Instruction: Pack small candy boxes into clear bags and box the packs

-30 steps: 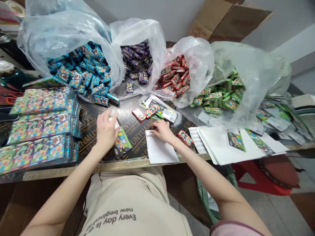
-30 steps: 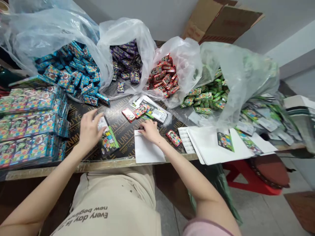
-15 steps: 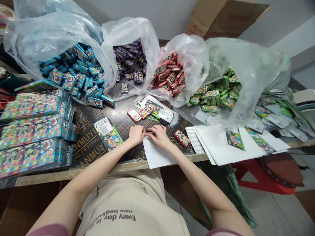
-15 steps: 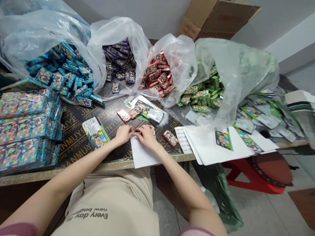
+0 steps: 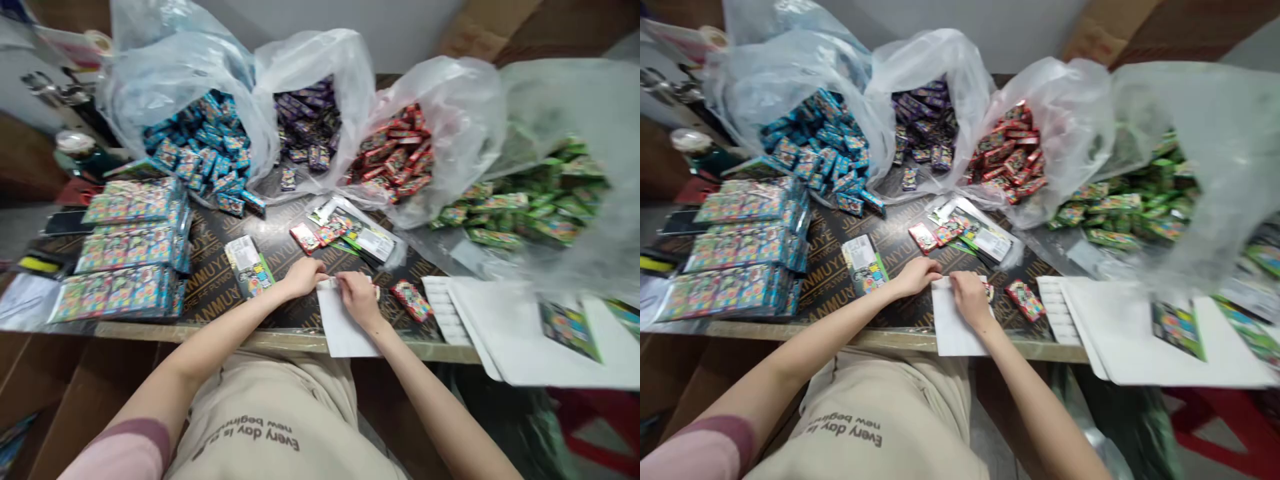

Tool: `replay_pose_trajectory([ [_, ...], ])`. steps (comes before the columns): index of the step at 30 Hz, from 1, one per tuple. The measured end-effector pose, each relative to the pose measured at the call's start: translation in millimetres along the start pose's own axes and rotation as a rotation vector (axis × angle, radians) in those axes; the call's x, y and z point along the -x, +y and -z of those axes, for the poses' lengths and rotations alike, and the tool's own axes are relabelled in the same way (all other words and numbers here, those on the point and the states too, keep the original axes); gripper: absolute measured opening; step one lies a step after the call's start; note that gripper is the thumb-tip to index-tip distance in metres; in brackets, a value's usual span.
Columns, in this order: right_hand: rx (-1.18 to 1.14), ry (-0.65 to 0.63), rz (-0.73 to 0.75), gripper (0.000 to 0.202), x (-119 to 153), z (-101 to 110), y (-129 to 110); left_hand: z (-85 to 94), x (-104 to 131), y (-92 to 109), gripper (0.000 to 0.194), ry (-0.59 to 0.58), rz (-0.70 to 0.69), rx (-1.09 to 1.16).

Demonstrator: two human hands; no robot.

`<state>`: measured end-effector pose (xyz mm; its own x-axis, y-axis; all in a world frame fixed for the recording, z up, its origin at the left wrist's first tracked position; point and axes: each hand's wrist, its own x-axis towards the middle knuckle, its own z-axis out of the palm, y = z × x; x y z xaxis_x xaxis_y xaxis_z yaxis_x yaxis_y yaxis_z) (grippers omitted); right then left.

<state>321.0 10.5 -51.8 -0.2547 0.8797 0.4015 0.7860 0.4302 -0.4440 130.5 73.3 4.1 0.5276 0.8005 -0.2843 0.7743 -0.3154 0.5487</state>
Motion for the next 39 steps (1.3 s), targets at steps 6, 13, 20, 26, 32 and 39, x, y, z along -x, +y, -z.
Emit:
replay_pose_trajectory([
  [6, -0.270, 0.048, -0.216, 0.015, -12.0, -0.7, -14.6, 69.8, 51.9, -65.2, 0.076, -0.255, -0.144, -0.368],
  [13, -0.355, 0.059, -0.281, 0.012, -43.0, 10.0, -25.9, 58.7, 72.4, -69.4, 0.066, -0.260, -0.224, -0.537],
  [20, 0.177, -0.239, -0.125, 0.024, -18.2, 8.6, -11.6, 82.0, 84.5, -69.7, 0.040, 0.027, -0.153, 0.124],
  [26, 0.141, -0.197, -0.106, 0.016, -8.7, -1.4, -19.2, 68.4, 95.9, -65.5, 0.047, 0.375, -0.283, 0.505],
  [32, 0.194, -0.210, -0.021, 0.024, -4.5, -3.3, -15.2, 50.9, 91.6, -69.8, 0.030, 0.653, -0.094, 0.844],
  [39, -0.162, -0.038, -0.178, 0.016, -24.5, 7.7, -45.4, 55.8, 101.9, -56.5, 0.020, 0.617, -0.139, 0.800],
])
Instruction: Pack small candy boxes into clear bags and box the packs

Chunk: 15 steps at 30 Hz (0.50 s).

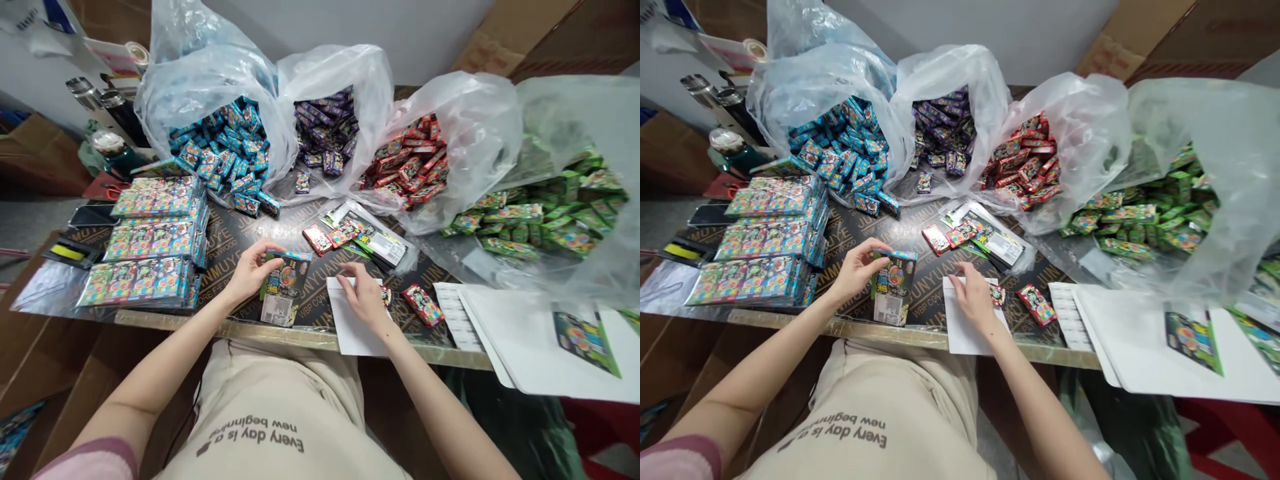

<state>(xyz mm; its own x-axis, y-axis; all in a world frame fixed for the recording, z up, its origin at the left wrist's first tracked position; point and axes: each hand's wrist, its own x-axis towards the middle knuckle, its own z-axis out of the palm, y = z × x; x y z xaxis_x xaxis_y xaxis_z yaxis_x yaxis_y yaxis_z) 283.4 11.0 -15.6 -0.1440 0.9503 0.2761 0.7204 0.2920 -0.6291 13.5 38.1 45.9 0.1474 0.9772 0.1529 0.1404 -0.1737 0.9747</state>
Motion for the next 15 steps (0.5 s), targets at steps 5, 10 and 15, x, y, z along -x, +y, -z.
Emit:
replay_pose_trajectory([
  [5, -0.592, 0.089, -0.058, 0.029, -28.2, 3.2, -76.7, -1.2, 7.1, 15.3, 0.014, -0.034, -0.165, -0.118],
  [10, -0.627, 0.153, -0.029, 0.019, -34.5, -7.2, -103.9, -1.4, 9.9, 20.6, 0.012, 0.029, -0.251, -0.200],
  [15, -0.377, 0.159, 0.209, 0.009, -29.2, -4.5, -101.7, 2.9, 14.3, 16.9, 0.008, 0.032, -0.383, -0.270],
])
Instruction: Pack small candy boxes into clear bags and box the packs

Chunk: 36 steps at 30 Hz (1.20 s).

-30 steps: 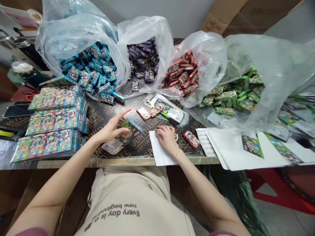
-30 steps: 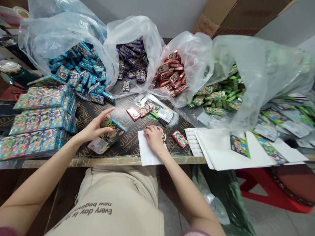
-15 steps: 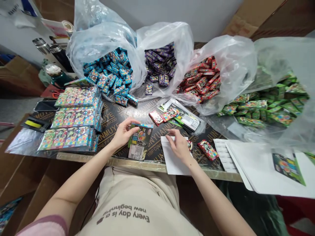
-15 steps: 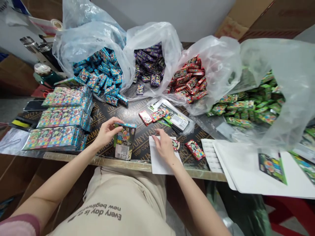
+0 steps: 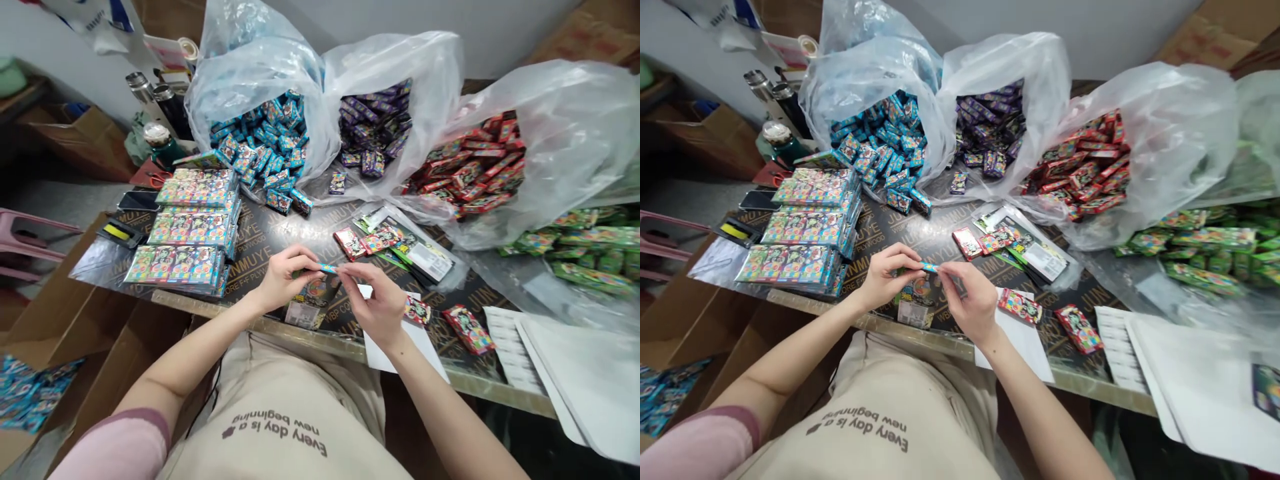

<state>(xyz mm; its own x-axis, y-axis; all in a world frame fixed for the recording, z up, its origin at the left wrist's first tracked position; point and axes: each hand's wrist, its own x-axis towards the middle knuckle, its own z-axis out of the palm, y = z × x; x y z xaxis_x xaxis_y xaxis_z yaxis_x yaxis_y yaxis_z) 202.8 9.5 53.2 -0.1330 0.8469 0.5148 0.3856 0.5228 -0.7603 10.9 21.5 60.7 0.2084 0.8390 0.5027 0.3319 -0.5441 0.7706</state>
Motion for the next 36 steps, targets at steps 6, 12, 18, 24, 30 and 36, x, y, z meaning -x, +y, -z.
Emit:
replay_pose_trajectory([
  [6, 0.046, -0.095, -0.093, 0.013, -33.9, 21.7, -17.1, 10.9, 2.2, 4.8, 0.012, -0.082, 0.032, -0.036],
  [12, -0.206, -0.576, -0.272, 0.031, -70.8, 18.2, -27.6, 13.5, 0.3, 7.6, 0.006, -0.028, 0.140, 0.085],
  [18, -0.296, -0.762, -0.419, 0.030, -72.1, 0.7, -24.5, 15.4, 0.4, 8.6, 0.009, -0.043, 0.151, 0.082],
  [24, -0.246, -0.749, -0.386, 0.029, -75.9, -1.5, -24.1, 13.0, 1.6, 12.1, 0.009, -0.024, 0.151, 0.012],
  [30, -0.238, -0.711, -0.422, 0.027, -71.6, -5.2, -19.8, 1.3, 4.6, 13.1, 0.023, 0.118, 0.117, -0.017],
  [36, -0.541, -0.419, -0.638, 0.042, -55.6, -16.1, -10.6, -4.7, 10.0, 8.9, 0.018, 0.158, 0.201, 0.033],
])
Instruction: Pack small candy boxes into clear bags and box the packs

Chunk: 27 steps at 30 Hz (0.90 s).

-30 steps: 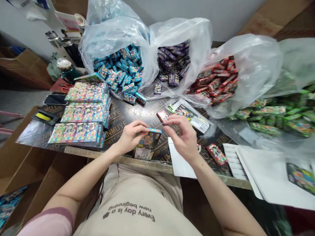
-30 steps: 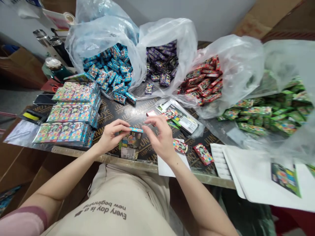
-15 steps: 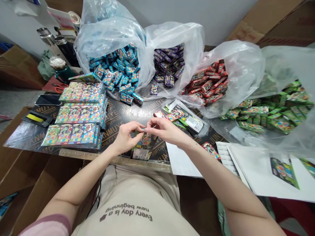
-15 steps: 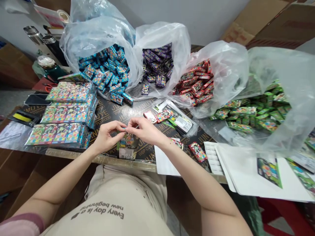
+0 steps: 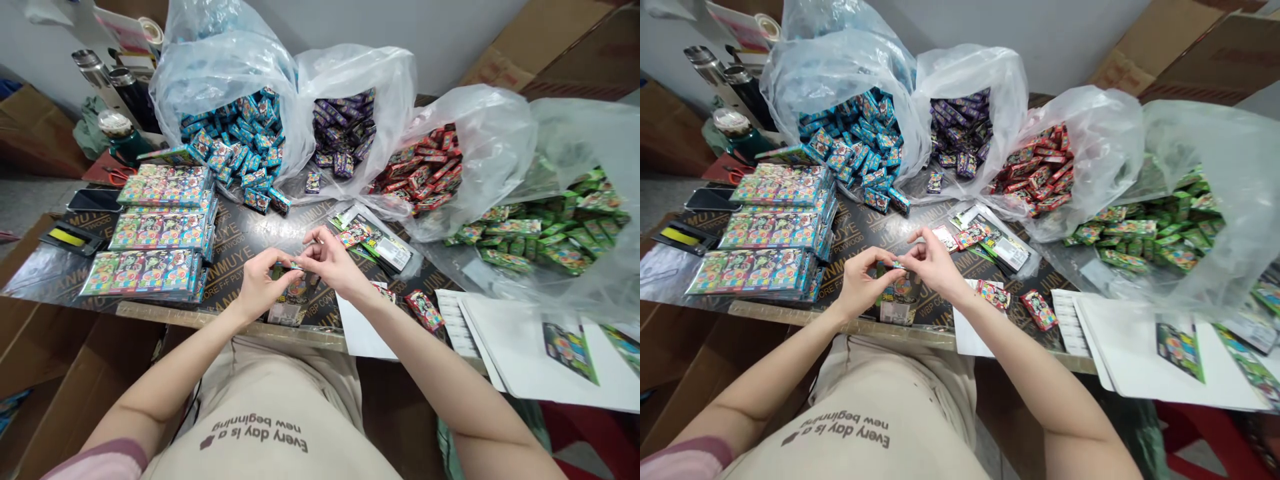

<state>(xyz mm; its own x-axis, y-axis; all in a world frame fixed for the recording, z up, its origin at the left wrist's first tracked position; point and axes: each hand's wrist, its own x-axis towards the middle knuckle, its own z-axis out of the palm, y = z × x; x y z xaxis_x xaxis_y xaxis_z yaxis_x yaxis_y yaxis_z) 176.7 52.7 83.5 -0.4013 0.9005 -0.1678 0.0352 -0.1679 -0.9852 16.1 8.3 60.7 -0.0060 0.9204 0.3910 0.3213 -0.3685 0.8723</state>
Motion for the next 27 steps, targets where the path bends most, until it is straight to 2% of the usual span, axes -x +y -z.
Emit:
replay_pose_trajectory([
  [4, -0.179, 0.064, -0.050, 0.046, -0.2, -2.8, 11.6, -3.6, 14.9, -11.5, 0.039, -0.027, 0.215, 0.214],
  [7, -0.200, 0.139, -0.030, 0.050, 1.1, 7.2, 22.2, 0.1, 22.9, -12.0, 0.029, -0.086, 0.242, 0.242],
  [9, -0.093, 0.273, 0.042, 0.048, 3.7, 22.0, 33.0, 6.5, 21.1, -8.8, 0.023, -0.082, 0.107, 0.089],
  [11, 0.097, 0.427, 0.143, 0.044, 10.0, 41.2, 46.1, 14.0, 15.0, -9.3, 0.028, -0.110, -0.125, -0.109],
  [13, 0.330, 0.533, 0.219, 0.038, 23.1, 61.6, 58.9, 19.7, 9.5, -18.5, 0.035, -0.176, -0.321, -0.284],
  [14, 0.453, 0.567, 0.235, 0.034, 32.6, 71.6, 64.6, 21.0, 8.5, -26.9, 0.037, -0.216, -0.369, -0.361],
  [16, 0.705, 0.631, 0.218, 0.029, 55.6, 93.1, 74.9, 19.5, 9.9, -49.8, 0.038, -0.290, -0.353, -0.520],
  [18, 0.957, 0.725, 0.138, 0.027, 81.7, 119.5, 84.5, 14.4, 13.1, -76.3, 0.035, -0.420, -0.291, -0.665],
  [21, 1.253, 0.882, -0.109, 0.032, 127.1, 168.6, 97.2, 8.4, 11.6, -108.4, 0.044, -0.468, -0.162, -0.817],
  [25, 1.341, 0.987, -0.570, 0.051, 187.6, 226.1, 110.7, 10.1, -12.4, -127.2, 0.050, -0.437, -0.017, -0.837],
  [27, 1.314, 0.974, -0.710, 0.058, 207.2, 242.8, 118.2, 12.2, -31.1, -134.3, 0.051, -0.404, 0.014, -0.829],
])
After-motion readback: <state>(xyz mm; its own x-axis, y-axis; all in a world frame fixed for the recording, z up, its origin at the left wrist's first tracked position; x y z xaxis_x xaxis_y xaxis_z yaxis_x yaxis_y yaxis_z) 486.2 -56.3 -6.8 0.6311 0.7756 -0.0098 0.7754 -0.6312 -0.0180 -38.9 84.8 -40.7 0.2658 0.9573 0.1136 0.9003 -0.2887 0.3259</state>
